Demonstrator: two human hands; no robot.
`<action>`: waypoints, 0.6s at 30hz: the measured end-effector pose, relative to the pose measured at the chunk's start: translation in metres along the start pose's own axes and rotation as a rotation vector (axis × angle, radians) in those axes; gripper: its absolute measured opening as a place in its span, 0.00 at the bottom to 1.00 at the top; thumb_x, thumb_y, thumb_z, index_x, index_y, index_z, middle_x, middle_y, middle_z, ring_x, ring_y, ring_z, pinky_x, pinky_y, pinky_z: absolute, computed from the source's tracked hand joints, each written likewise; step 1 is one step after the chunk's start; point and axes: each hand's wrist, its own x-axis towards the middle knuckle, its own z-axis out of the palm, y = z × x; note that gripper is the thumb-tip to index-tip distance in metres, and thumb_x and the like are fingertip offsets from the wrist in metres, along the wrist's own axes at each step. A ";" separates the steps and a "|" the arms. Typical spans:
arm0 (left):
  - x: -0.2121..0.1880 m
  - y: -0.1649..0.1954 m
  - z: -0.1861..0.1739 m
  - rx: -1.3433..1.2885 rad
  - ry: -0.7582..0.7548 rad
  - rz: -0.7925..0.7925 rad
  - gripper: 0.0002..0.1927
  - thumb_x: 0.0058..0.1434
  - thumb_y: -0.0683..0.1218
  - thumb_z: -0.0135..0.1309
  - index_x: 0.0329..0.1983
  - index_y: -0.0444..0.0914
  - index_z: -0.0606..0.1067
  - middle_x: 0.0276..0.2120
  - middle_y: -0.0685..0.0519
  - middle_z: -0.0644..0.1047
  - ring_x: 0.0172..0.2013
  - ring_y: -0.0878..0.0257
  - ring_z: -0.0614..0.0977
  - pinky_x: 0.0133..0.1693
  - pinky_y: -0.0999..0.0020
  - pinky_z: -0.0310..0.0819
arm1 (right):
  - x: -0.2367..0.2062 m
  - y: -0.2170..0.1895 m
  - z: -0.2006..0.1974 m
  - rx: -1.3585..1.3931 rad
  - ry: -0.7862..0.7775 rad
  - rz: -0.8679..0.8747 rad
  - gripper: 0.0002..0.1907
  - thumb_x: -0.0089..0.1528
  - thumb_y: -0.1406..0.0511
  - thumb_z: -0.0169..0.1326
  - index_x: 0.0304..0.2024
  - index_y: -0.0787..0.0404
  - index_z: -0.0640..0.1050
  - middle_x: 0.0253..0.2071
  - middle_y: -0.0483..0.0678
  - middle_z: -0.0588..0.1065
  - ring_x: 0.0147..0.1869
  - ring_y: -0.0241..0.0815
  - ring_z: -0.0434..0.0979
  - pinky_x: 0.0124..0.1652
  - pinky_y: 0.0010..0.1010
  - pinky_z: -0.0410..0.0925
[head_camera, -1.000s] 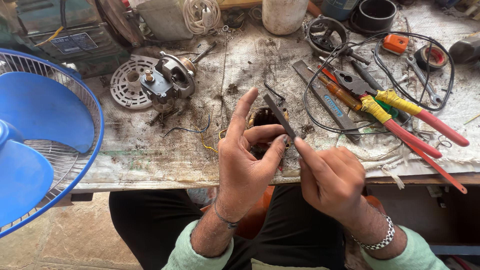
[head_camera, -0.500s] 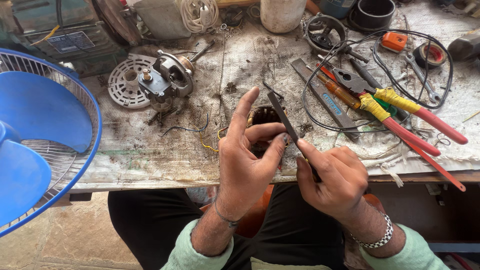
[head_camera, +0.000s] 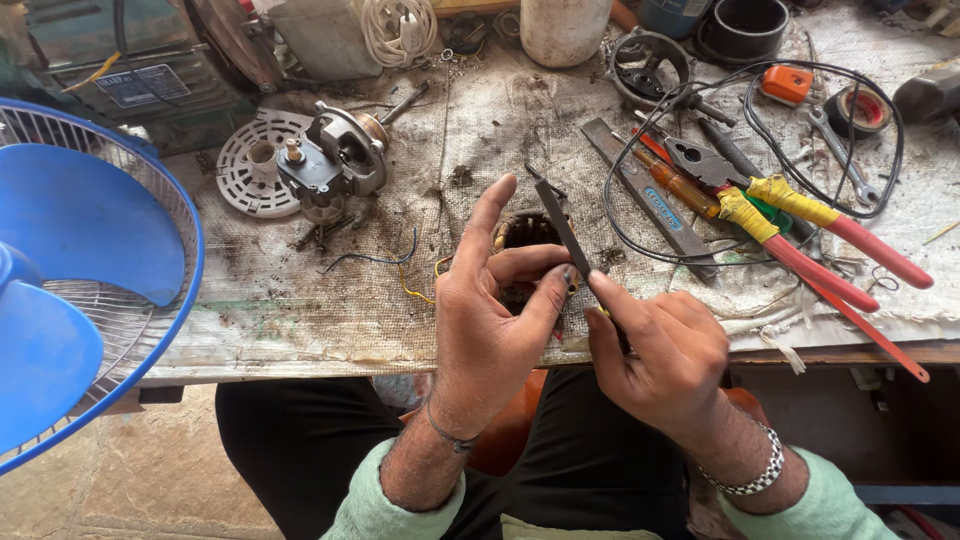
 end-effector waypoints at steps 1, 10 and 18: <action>0.000 0.000 0.000 0.006 -0.003 0.000 0.41 0.63 0.33 0.57 0.77 0.31 0.54 0.42 0.43 0.85 0.43 0.63 0.87 0.46 0.71 0.85 | 0.000 0.000 0.000 0.004 -0.002 0.003 0.19 0.59 0.74 0.65 0.53 0.68 0.79 0.23 0.47 0.72 0.24 0.42 0.70 0.28 0.36 0.62; -0.001 0.001 0.001 -0.009 -0.003 -0.008 0.41 0.63 0.33 0.57 0.77 0.31 0.54 0.42 0.43 0.85 0.44 0.63 0.87 0.47 0.71 0.85 | 0.000 0.001 0.001 -0.007 -0.010 -0.004 0.19 0.60 0.72 0.65 0.53 0.68 0.78 0.26 0.48 0.74 0.25 0.43 0.70 0.29 0.36 0.62; 0.004 0.002 -0.003 -0.074 -0.009 -0.016 0.40 0.63 0.33 0.55 0.77 0.30 0.52 0.44 0.41 0.83 0.46 0.60 0.88 0.48 0.68 0.87 | -0.003 0.002 0.001 0.011 -0.010 -0.009 0.18 0.60 0.72 0.65 0.52 0.67 0.77 0.23 0.46 0.72 0.22 0.41 0.68 0.26 0.36 0.60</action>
